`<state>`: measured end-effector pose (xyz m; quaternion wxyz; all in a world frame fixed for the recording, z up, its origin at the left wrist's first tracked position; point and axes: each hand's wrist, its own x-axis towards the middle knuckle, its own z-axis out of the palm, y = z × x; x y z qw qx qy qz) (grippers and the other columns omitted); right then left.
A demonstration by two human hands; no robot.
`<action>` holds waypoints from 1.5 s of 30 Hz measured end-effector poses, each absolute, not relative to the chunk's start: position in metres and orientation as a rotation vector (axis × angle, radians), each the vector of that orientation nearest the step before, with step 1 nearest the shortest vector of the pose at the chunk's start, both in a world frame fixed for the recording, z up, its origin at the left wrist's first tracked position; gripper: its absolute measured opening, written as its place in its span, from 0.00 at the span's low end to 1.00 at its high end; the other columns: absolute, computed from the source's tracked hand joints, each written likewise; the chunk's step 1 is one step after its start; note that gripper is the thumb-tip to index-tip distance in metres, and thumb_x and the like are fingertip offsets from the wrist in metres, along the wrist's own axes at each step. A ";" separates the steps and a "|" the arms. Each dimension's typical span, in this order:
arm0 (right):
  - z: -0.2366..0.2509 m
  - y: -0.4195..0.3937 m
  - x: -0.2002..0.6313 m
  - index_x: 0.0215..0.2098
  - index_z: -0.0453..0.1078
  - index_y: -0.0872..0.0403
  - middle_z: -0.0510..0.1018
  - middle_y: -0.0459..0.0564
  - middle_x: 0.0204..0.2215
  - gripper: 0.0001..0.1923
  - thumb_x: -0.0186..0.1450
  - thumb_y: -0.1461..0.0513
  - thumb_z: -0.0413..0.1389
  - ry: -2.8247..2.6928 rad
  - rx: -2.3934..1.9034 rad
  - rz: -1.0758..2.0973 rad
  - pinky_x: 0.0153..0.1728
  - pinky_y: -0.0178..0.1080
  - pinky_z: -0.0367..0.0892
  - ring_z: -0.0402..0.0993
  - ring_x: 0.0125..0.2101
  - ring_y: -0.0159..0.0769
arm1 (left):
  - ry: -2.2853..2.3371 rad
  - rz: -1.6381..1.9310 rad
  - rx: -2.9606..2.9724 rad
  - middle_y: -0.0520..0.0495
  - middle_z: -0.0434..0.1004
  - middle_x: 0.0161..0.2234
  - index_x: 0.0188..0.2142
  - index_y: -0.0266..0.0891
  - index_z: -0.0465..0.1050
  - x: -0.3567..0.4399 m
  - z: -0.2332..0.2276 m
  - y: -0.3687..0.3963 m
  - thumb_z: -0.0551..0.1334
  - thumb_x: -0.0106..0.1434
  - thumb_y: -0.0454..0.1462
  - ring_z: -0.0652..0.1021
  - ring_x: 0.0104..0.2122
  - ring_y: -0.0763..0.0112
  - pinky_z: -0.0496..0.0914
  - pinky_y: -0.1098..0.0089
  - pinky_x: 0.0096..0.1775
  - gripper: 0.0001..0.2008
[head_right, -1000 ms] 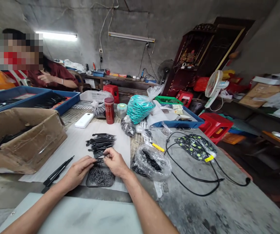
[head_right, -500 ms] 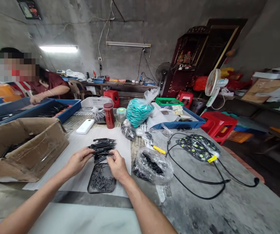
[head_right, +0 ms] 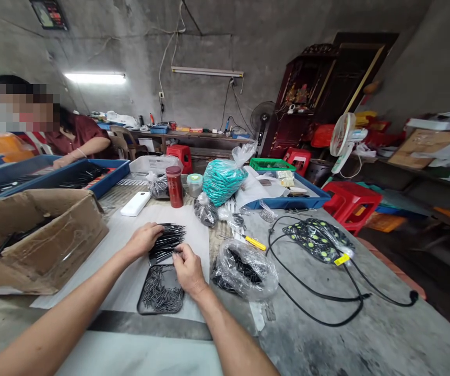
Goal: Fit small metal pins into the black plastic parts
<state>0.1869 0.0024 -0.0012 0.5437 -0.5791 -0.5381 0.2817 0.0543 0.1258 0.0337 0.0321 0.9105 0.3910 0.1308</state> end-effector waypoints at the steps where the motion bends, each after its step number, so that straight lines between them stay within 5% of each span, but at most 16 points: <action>1: -0.001 0.002 0.187 0.34 0.64 0.56 0.56 0.38 0.14 0.09 0.57 0.60 0.47 -1.281 -1.375 0.665 0.20 0.32 0.51 0.53 0.17 0.28 | 1.204 0.394 2.804 0.44 0.73 0.36 0.39 0.38 0.71 0.055 0.034 0.126 0.49 0.60 0.34 0.71 0.38 0.64 0.64 0.67 0.39 0.13; 12: -0.008 0.001 0.189 0.33 0.64 0.55 0.57 0.39 0.15 0.09 0.58 0.58 0.47 -1.330 -1.378 0.635 0.20 0.31 0.51 0.54 0.18 0.28 | 1.459 0.344 2.647 0.45 0.72 0.40 0.41 0.37 0.68 0.007 0.047 0.121 0.47 0.60 0.35 0.71 0.40 0.67 0.63 0.72 0.43 0.15; 21: -0.012 0.000 0.191 0.31 0.64 0.55 0.58 0.40 0.16 0.09 0.58 0.58 0.47 -1.384 -1.390 0.620 0.21 0.31 0.52 0.54 0.18 0.28 | 1.683 -0.046 2.425 0.46 0.74 0.27 0.27 0.39 0.70 -0.053 0.042 0.095 0.53 0.54 0.39 0.74 0.31 0.63 0.62 0.71 0.30 0.09; 30: -0.005 -0.001 0.193 0.27 0.66 0.56 0.70 0.46 0.23 0.08 0.58 0.63 0.47 -1.619 -1.445 0.426 0.30 0.33 0.58 0.64 0.26 0.32 | 1.749 -0.154 2.328 0.44 0.73 0.29 0.26 0.38 0.67 -0.051 0.038 0.076 0.52 0.55 0.40 0.73 0.30 0.63 0.58 0.72 0.25 0.09; 39: -0.005 0.002 0.185 0.29 0.69 0.55 0.72 0.50 0.28 0.08 0.60 0.66 0.48 -2.206 -1.751 0.000 0.33 0.37 0.54 0.65 0.32 0.37 | 1.786 0.130 2.358 0.50 0.71 0.26 0.27 0.42 0.62 -0.045 0.050 0.055 0.48 0.59 0.41 0.72 0.30 0.65 0.57 0.72 0.26 0.09; 45: 0.003 0.002 0.180 0.29 0.68 0.55 0.72 0.51 0.30 0.09 0.60 0.67 0.45 -2.377 -1.837 -0.039 0.33 0.39 0.52 0.63 0.34 0.39 | 1.425 0.666 2.528 0.51 0.67 0.24 0.27 0.40 0.62 -0.039 0.046 0.038 0.49 0.59 0.40 0.70 0.28 0.70 0.61 0.72 0.30 0.09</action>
